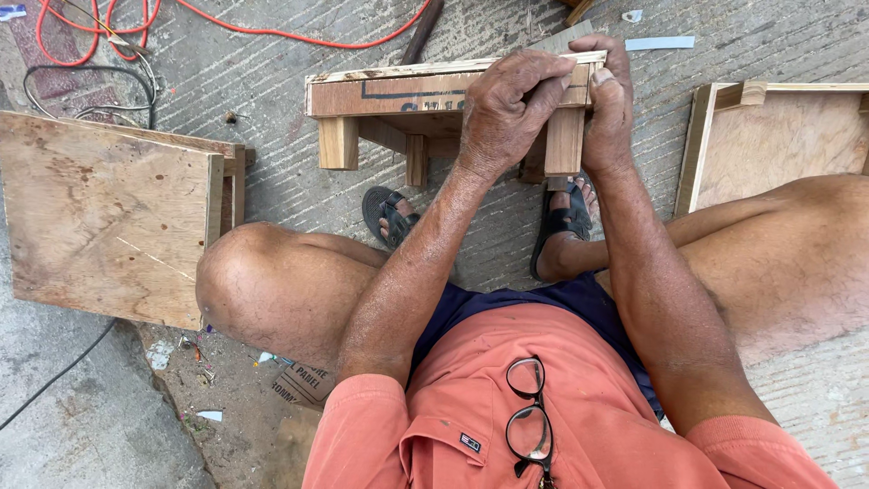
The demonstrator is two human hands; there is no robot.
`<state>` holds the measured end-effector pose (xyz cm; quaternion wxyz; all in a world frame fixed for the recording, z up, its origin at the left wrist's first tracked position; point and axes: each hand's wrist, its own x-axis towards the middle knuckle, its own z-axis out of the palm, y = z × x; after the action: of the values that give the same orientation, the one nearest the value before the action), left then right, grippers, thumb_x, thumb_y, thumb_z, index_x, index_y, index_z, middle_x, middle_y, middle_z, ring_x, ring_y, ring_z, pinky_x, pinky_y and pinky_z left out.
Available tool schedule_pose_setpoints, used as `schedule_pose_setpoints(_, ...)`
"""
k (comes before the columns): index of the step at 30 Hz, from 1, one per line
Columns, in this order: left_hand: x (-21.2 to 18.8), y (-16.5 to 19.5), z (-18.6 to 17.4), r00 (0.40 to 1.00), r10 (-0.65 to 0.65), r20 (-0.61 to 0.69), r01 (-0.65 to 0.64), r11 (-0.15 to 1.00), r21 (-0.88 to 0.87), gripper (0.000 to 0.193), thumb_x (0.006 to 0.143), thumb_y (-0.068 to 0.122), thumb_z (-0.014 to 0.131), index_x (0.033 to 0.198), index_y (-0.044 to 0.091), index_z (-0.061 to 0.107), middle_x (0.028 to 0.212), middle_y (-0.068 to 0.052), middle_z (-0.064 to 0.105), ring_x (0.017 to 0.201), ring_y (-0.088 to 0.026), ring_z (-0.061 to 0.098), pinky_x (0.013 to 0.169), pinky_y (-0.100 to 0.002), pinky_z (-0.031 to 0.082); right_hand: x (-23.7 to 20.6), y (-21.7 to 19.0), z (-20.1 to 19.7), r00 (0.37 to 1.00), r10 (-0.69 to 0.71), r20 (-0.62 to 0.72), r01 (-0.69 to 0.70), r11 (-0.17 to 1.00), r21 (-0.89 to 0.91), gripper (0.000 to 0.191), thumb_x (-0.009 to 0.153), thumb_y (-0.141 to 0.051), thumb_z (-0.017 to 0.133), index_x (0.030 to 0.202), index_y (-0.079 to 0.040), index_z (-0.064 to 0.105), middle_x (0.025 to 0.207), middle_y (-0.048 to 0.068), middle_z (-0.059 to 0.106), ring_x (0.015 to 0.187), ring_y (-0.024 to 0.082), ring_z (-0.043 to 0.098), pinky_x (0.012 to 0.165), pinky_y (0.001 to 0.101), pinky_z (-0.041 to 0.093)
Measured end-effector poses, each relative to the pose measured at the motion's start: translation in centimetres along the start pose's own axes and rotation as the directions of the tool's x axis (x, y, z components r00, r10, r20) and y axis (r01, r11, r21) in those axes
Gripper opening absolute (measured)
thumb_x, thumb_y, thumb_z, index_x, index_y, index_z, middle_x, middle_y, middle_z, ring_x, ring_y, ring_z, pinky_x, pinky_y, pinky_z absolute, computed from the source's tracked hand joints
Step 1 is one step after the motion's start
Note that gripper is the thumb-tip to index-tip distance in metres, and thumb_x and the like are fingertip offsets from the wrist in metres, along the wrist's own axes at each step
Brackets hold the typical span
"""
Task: The person sits on the ground assembling small wooden stools. They fit wooden legs and rails into the stool frame, position nails, and hammer the nails in with a hammer, then lift and turn the stool over to work on other joints.
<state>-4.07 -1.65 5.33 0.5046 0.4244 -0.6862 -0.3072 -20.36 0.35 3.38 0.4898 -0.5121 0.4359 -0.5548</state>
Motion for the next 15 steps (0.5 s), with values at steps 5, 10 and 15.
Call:
schedule_pose_setpoints(5,-0.1,-0.6,0.6,1.0,0.023,-0.003,-0.023,0.999,0.029,0.018,0.097,0.02,0.078,0.114,0.02,0.075,0.112,0.003,0.076,0.113,-0.013,0.074,0.097,-0.029,0.065,0.1,0.5,-0.2,0.982,-0.189,-0.021,0.189,0.982,0.021,0.032,0.11,-0.014,0.045,0.142,-0.011,0.049,0.131,0.009,0.06,0.122,0.015,0.057,0.112,0.0327,0.05)
schedule_pose_setpoints(10,0.0,-1.3,1.3,0.996,0.085,0.03,-0.086,0.995,0.048,0.02,0.097,0.018,0.077,0.116,0.021,0.073,0.114,0.002,0.069,0.103,-0.014,0.073,0.087,-0.024,0.063,0.6,0.7,-0.7,0.987,-0.161,-0.004,0.157,0.97,-0.185,0.014,0.112,-0.012,0.049,0.118,-0.012,0.062,0.135,0.004,0.058,0.122,0.015,0.057,0.11,0.0353,0.056)
schedule_pose_setpoints(15,1.0,-0.6,0.3,0.982,0.191,0.011,-0.191,0.982,-0.007,0.027,0.1,0.016,0.071,0.125,0.025,0.07,0.121,0.008,0.063,0.109,-0.009,0.066,0.09,-0.022,0.063,0.6,-0.3,-0.9,0.988,-0.14,0.059,0.149,0.962,-0.229,0.016,0.111,-0.019,0.059,0.119,-0.005,0.063,0.133,0.002,0.058,0.118,0.014,0.056,0.102,0.0281,0.051)
